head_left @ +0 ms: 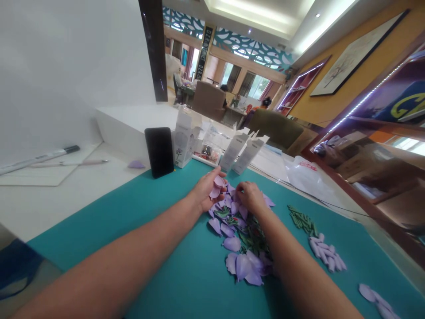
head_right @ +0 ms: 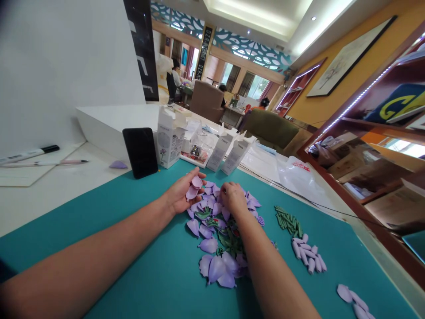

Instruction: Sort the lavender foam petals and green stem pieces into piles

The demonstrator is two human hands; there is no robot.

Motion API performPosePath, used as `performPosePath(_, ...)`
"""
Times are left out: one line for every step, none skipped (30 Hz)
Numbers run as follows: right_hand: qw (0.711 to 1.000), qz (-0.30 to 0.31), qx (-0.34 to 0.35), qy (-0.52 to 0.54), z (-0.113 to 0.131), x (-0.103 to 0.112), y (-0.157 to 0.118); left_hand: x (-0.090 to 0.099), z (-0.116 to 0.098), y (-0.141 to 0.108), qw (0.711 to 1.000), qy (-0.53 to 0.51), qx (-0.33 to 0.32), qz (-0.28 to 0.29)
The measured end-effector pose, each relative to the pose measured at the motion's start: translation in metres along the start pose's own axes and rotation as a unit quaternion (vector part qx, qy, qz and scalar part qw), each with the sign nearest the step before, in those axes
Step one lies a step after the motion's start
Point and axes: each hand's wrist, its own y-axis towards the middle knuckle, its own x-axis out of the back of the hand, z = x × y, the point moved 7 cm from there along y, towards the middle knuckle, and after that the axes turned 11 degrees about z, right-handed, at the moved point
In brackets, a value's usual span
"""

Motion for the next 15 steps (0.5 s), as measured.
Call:
performPosePath(1.000, -0.017, -0.011, 0.007, -0.002, 0.006, -0.002, 0.000, 0.003, 0.000, 1.000, 0.006, 0.010, 0.003)
performPosePath(0.999, -0.033, -0.024, 0.012, -0.004, 0.012, -0.005, -0.001, 0.006, 0.000, 1.000, 0.011, 0.022, 0.007)
performPosePath(0.998, -0.050, -0.035, 0.024, -0.004, 0.018, -0.009, -0.001, 0.009, 0.000, 0.999, 0.016, 0.033, 0.013)
performPosePath(0.996, -0.068, -0.040, 0.046, -0.003, 0.026, -0.013, -0.002, 0.013, 0.000, 0.999, 0.020, 0.044, 0.020)
performPosePath(0.992, -0.088, -0.038, 0.078, 0.001, 0.033, -0.017, -0.003, 0.017, 0.000, 0.998, 0.022, 0.053, 0.027)
performPosePath(0.987, -0.107, -0.028, 0.119, 0.006, 0.039, -0.022, -0.005, 0.020, 0.000, 0.997, 0.021, 0.061, 0.033)
performPosePath(0.979, -0.122, -0.010, 0.162, 0.013, 0.045, -0.026, -0.006, 0.024, 0.001, 0.997, 0.019, 0.069, 0.039)
performPosePath(0.971, -0.130, 0.011, 0.198, 0.021, 0.050, -0.030, -0.006, 0.027, 0.001, 0.996, 0.017, 0.077, 0.043)
performPosePath(0.965, -0.133, 0.033, 0.223, 0.030, 0.054, -0.033, -0.007, 0.030, 0.001, 0.995, 0.015, 0.085, 0.046)
performPosePath(0.962, -0.129, 0.052, 0.235, 0.039, 0.055, -0.035, -0.008, 0.032, 0.002, 0.994, 0.013, 0.092, 0.049)
performPosePath(0.960, -0.124, 0.067, 0.242, 0.046, 0.056, -0.036, -0.008, 0.034, 0.002, 0.994, 0.009, 0.100, 0.052)
performPosePath(0.958, -0.122, 0.075, 0.250, 0.050, 0.055, -0.037, -0.009, 0.035, 0.001, 0.993, 0.005, 0.107, 0.055)
performPosePath(0.953, -0.125, 0.076, 0.265, 0.052, 0.054, -0.038, -0.010, 0.036, 0.001, 0.992, 0.001, 0.111, 0.057)
performPosePath(0.945, -0.134, 0.069, 0.289, 0.051, 0.052, -0.039, -0.010, 0.036, 0.001, 0.992, -0.004, 0.113, 0.056)
performPosePath(0.933, -0.143, 0.055, 0.326, 0.049, 0.049, -0.040, -0.010, 0.036, 0.000, 0.992, -0.007, 0.113, 0.054)
